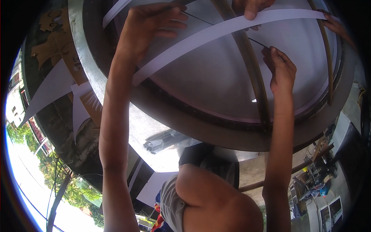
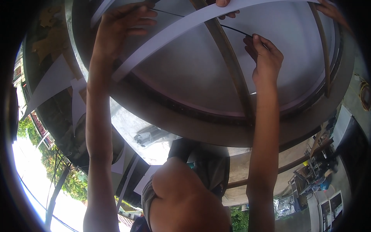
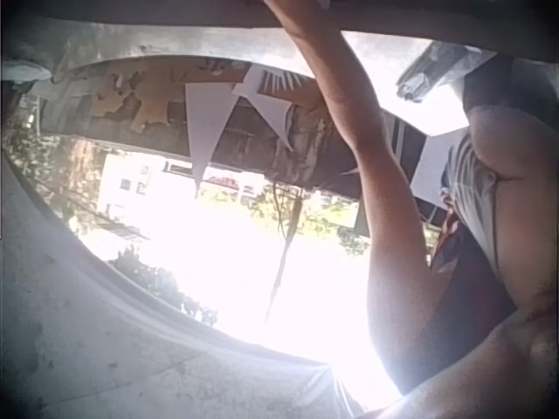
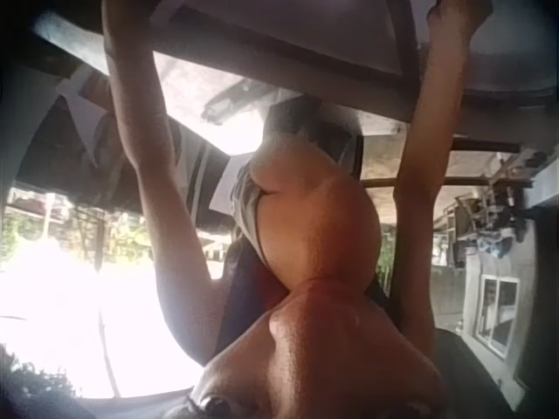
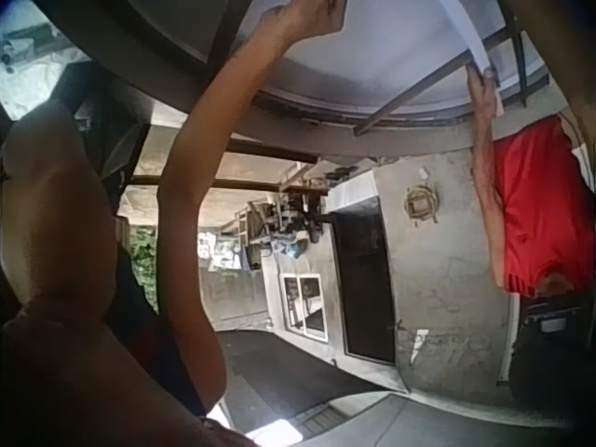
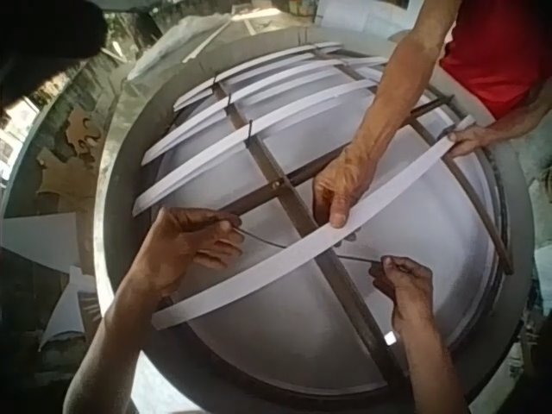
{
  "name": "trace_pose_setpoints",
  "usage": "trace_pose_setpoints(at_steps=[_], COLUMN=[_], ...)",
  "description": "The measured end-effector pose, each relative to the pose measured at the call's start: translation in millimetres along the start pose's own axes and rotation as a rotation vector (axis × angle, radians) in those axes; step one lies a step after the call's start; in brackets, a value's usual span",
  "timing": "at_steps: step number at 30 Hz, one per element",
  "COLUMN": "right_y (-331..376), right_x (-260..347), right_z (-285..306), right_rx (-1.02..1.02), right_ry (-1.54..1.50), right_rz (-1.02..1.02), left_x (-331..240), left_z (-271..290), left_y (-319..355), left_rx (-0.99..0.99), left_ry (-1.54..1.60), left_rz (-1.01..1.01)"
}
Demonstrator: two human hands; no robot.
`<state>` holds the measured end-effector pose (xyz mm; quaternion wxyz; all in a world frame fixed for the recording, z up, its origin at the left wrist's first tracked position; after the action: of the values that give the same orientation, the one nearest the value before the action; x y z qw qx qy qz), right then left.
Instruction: Assembling a circular metal sign frame by adhering white support strips across the internal structure.
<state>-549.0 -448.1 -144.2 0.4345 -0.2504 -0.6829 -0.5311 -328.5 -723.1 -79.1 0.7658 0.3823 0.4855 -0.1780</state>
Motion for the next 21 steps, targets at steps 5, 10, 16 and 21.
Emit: trace_pose_setpoints(at_steps=[5,10,16,21], right_y=[-2,-1,1,-7], right_x=[-9,-10,-6,-9], right_z=[4,-2,-5,5], right_rx=[-0.015,0.131,0.256,0.017], right_ry=[0.014,0.165,0.001,-0.069], right_rz=[-0.167,-0.183,-0.168,-0.131], left_x=[11,18,26,29], left_z=[-6,-6,-12,-18], left_y=[-6,-10,-7,-5], left_rx=[-0.068,-0.090,-0.186,-0.169], left_ry=[-0.023,-0.047,0.065,0.061], left_rz=[-0.002,0.039,0.111,0.044])
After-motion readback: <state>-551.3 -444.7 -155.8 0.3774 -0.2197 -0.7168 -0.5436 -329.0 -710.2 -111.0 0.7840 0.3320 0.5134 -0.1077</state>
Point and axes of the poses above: each hand's wrist, its own y-axis away from the middle knuckle, its own z-axis out of the back of the hand, x = y × z, the point moved 4 cm from there along -y, towards the middle knuckle, and after that the axes turned 9 degrees about -y, right-handed, at the moved point
